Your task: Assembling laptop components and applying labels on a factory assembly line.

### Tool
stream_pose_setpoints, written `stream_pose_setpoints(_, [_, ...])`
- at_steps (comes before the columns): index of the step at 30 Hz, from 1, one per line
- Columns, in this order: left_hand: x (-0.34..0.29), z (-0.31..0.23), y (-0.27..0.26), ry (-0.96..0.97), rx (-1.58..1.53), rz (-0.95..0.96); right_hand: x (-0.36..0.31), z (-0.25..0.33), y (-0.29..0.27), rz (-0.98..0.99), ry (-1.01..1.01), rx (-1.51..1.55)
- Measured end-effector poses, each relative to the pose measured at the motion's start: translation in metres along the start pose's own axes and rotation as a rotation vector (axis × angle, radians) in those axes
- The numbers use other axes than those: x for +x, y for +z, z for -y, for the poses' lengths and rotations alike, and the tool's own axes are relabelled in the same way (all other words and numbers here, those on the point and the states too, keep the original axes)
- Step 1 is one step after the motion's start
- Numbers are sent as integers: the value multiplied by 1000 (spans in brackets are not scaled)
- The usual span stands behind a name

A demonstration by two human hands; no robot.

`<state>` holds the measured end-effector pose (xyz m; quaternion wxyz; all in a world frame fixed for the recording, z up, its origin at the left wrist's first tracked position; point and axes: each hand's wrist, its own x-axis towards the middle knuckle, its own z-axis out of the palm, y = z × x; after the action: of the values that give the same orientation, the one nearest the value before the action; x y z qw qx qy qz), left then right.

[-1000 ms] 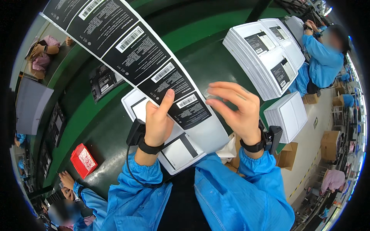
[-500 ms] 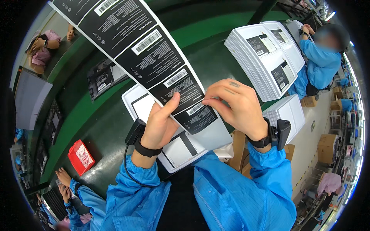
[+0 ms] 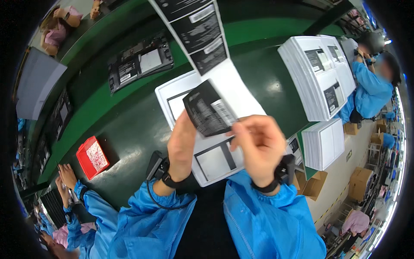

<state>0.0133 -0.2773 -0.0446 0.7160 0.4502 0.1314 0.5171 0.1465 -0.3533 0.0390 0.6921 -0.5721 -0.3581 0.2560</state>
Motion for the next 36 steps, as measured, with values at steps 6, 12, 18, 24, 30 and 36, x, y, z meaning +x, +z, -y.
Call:
stream_pose_setpoints(6, [6,-37,-50,-641,491,-60,23,-37,2,316,-228,-599])
stream_pose_setpoints(12, [37,-69,-74,-770,677,451,57,-53,19,868,-263,-828])
stream_pose_setpoints(18, [46,-61,-104,-320,1079,65,75,-87,24,372,424,-483])
stream_pose_setpoints(24, [49,-42,-126,202,1351,133,75,-101,31,358,508,-436])
stream_pose_setpoints(30, [55,-36,-122,250,1435,235,76,-101,31,360,525,-451])
stream_pose_setpoints(36, [61,-29,-101,291,1594,535,77,-98,25,409,506,-503])
